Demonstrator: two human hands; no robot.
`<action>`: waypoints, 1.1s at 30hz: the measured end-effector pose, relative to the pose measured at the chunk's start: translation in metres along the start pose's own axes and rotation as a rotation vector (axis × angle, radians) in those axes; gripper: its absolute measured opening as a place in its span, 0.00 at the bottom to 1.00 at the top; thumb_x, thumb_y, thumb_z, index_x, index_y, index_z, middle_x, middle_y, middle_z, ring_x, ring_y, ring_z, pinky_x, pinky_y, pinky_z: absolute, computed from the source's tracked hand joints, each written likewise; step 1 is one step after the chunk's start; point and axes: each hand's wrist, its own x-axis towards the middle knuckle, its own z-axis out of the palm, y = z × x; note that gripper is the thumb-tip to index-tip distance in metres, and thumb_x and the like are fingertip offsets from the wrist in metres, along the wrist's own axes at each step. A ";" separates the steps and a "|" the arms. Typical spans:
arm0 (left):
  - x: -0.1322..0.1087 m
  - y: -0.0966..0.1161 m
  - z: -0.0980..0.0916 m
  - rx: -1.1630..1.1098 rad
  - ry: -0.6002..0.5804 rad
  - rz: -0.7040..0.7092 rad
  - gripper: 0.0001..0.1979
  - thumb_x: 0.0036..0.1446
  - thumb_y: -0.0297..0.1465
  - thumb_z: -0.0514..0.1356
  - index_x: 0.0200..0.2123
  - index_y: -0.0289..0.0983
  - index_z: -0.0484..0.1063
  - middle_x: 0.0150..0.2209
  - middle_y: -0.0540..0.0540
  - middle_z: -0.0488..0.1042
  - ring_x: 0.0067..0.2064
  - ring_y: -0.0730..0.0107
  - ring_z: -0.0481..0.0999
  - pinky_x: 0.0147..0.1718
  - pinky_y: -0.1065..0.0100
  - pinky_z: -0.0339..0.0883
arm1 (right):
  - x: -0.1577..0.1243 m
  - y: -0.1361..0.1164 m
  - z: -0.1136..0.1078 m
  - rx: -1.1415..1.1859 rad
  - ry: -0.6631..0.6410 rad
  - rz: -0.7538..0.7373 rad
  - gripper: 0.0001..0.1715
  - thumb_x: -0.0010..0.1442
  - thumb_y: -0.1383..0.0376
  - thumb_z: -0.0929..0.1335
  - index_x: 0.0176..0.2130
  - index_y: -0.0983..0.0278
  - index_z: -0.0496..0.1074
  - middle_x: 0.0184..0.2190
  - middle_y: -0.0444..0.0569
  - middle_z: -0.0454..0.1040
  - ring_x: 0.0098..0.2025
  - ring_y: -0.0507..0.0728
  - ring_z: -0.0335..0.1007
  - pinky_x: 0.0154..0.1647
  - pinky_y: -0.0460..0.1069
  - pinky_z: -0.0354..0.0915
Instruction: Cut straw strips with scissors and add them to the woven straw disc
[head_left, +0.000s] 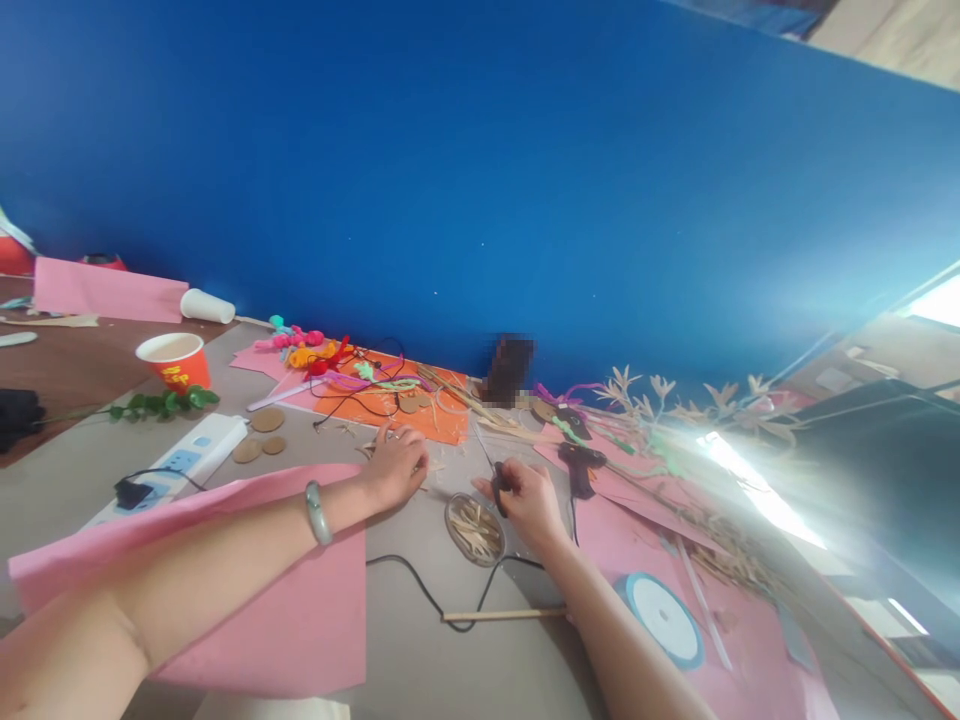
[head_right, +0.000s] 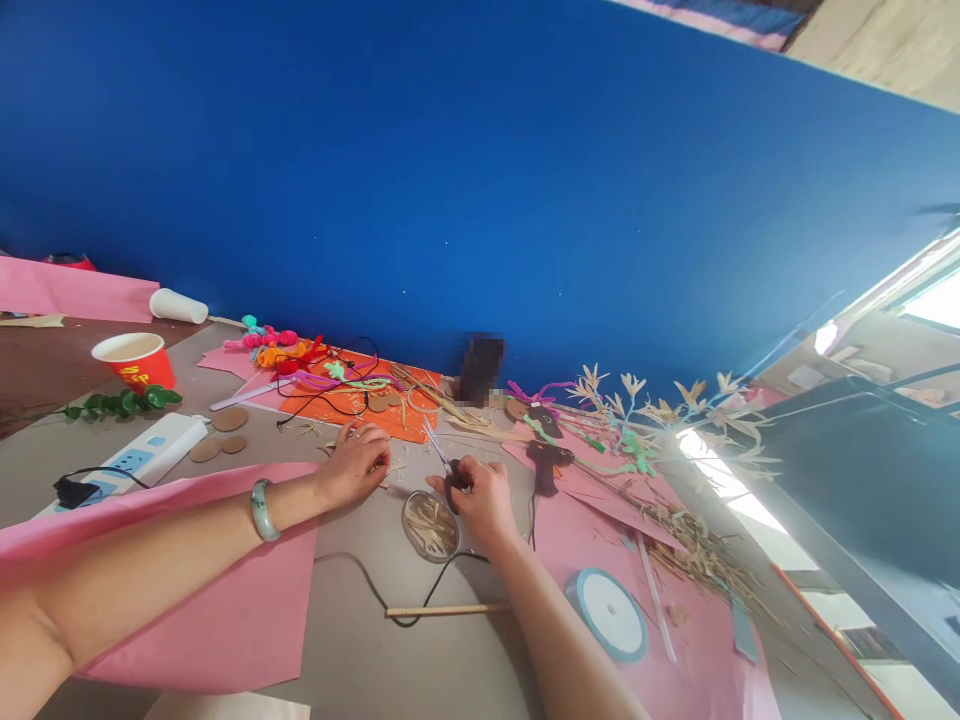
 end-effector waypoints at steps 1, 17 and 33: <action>0.000 0.000 0.000 -0.008 -0.002 -0.004 0.04 0.54 0.26 0.55 0.29 0.38 0.69 0.38 0.47 0.71 0.47 0.62 0.66 0.56 0.49 0.43 | 0.000 0.000 0.000 -0.006 0.000 0.002 0.26 0.51 0.48 0.67 0.17 0.61 0.55 0.13 0.40 0.60 0.22 0.51 0.55 0.25 0.46 0.50; 0.001 0.014 -0.019 -0.183 0.037 -0.014 0.08 0.57 0.31 0.55 0.28 0.39 0.72 0.28 0.51 0.74 0.38 0.66 0.70 0.56 0.53 0.42 | -0.005 -0.009 0.000 0.009 -0.025 0.026 0.15 0.49 0.57 0.68 0.19 0.61 0.64 0.18 0.45 0.69 0.27 0.54 0.61 0.31 0.48 0.56; -0.007 0.029 -0.019 -0.501 -0.004 0.053 0.06 0.56 0.29 0.57 0.37 0.38 0.73 0.33 0.48 0.78 0.41 0.66 0.73 0.49 0.64 0.60 | -0.011 -0.030 -0.001 0.170 -0.019 -0.009 0.06 0.49 0.61 0.70 0.26 0.61 0.71 0.24 0.44 0.73 0.29 0.54 0.64 0.40 0.51 0.57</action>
